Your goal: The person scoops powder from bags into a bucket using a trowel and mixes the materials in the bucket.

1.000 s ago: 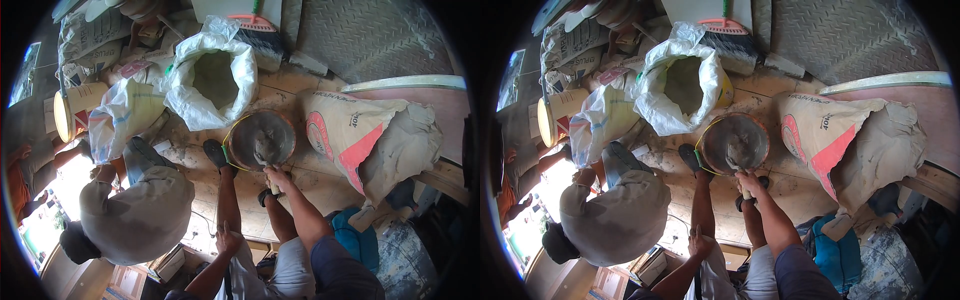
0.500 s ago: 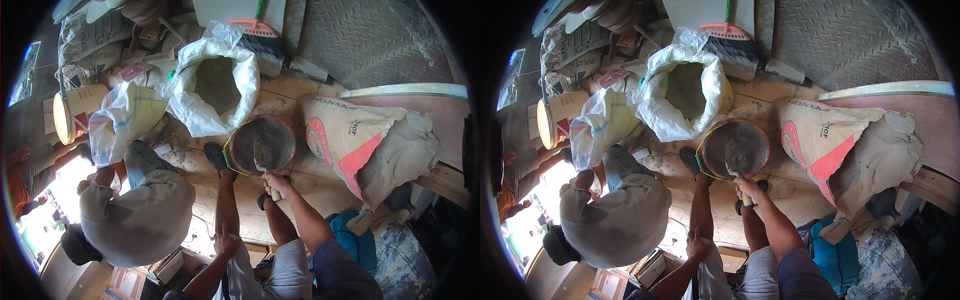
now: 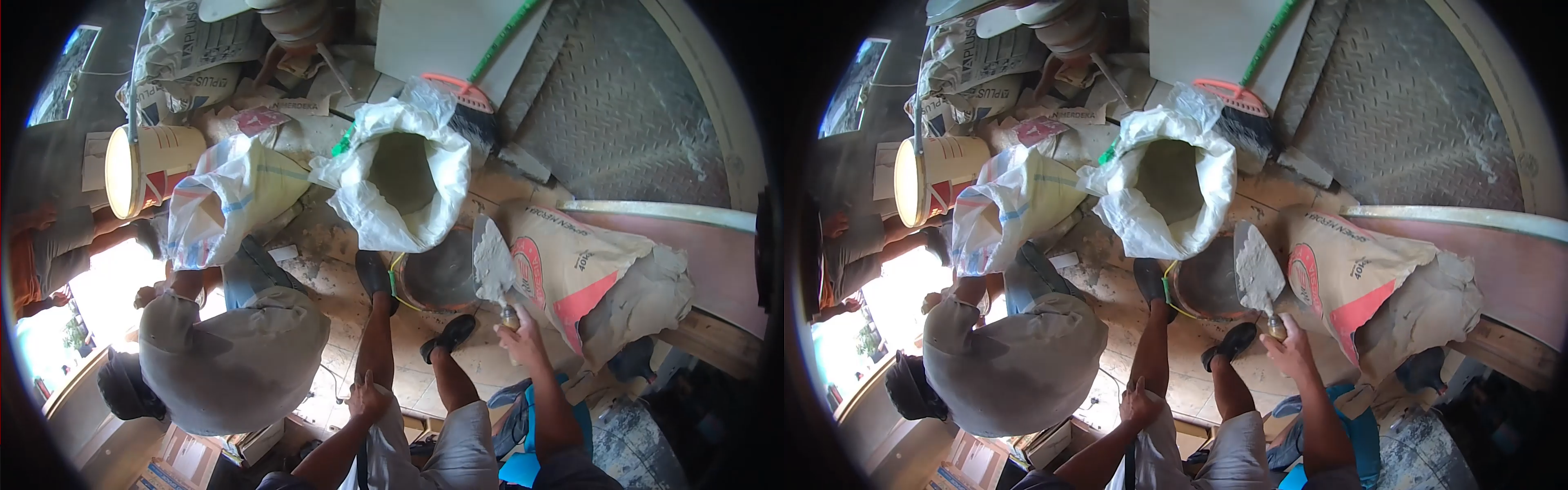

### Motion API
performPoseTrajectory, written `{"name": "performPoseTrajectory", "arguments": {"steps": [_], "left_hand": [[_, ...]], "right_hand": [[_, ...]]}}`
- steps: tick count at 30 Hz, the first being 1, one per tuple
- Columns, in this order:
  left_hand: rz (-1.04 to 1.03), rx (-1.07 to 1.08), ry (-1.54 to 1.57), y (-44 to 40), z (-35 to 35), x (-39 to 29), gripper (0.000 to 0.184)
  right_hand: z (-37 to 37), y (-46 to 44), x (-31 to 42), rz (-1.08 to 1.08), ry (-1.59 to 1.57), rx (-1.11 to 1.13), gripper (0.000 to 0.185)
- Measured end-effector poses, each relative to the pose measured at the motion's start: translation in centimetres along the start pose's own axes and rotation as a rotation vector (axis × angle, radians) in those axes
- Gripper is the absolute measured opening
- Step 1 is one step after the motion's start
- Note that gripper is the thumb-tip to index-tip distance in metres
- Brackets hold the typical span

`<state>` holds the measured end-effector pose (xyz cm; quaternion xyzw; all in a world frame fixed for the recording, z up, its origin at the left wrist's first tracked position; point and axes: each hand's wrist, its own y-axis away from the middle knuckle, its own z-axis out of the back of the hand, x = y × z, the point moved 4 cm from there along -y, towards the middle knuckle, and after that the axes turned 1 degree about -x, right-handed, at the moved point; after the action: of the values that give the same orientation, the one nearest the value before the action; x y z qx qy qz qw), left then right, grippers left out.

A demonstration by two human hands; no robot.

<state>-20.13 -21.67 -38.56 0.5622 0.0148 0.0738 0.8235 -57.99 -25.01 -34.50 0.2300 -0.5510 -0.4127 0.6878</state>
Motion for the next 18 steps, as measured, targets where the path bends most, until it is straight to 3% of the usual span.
{"name": "performPoseTrajectory", "arguments": {"steps": [2, 4, 8, 11, 14, 16, 18], "left_hand": [[-0.016, -0.008, 0.006, -0.5, 1.1, 0.2, 0.086], [-0.021, 0.014, 0.049, -0.8, 2.2, 0.3, 0.085], [-0.034, 0.033, 0.059, -1.2, 5.0, 0.2, 0.084], [-0.037, 0.077, 0.065, -1.6, 6.6, 0.0, 0.085], [-0.054, 0.138, 0.072, -1.8, 8.2, 0.2, 0.079], [-0.094, 0.140, 0.100, -2.4, 8.2, 1.0, 0.081], [-0.082, 0.151, 0.083, -3.0, 7.4, 2.1, 0.083]], "right_hand": [[1.0, -0.2, 6.7, 0.044, 0.167, -0.033, 0.029], [0.6, -1.2, 13.2, 0.257, 0.635, -0.128, 0.033], [-3.9, -7.9, 19.2, 0.182, 0.943, -0.030, 0.034], [-9.0, -15.7, 20.0, 0.336, 1.075, -0.086, 0.020], [-14.0, -25.0, 18.6, 0.217, 1.299, -0.189, 0.024], [-14.8, -26.6, 21.1, -0.065, 1.320, -0.225, 0.028], [-15.0, -29.3, 20.7, -0.113, 1.469, -0.111, 0.029]]}}
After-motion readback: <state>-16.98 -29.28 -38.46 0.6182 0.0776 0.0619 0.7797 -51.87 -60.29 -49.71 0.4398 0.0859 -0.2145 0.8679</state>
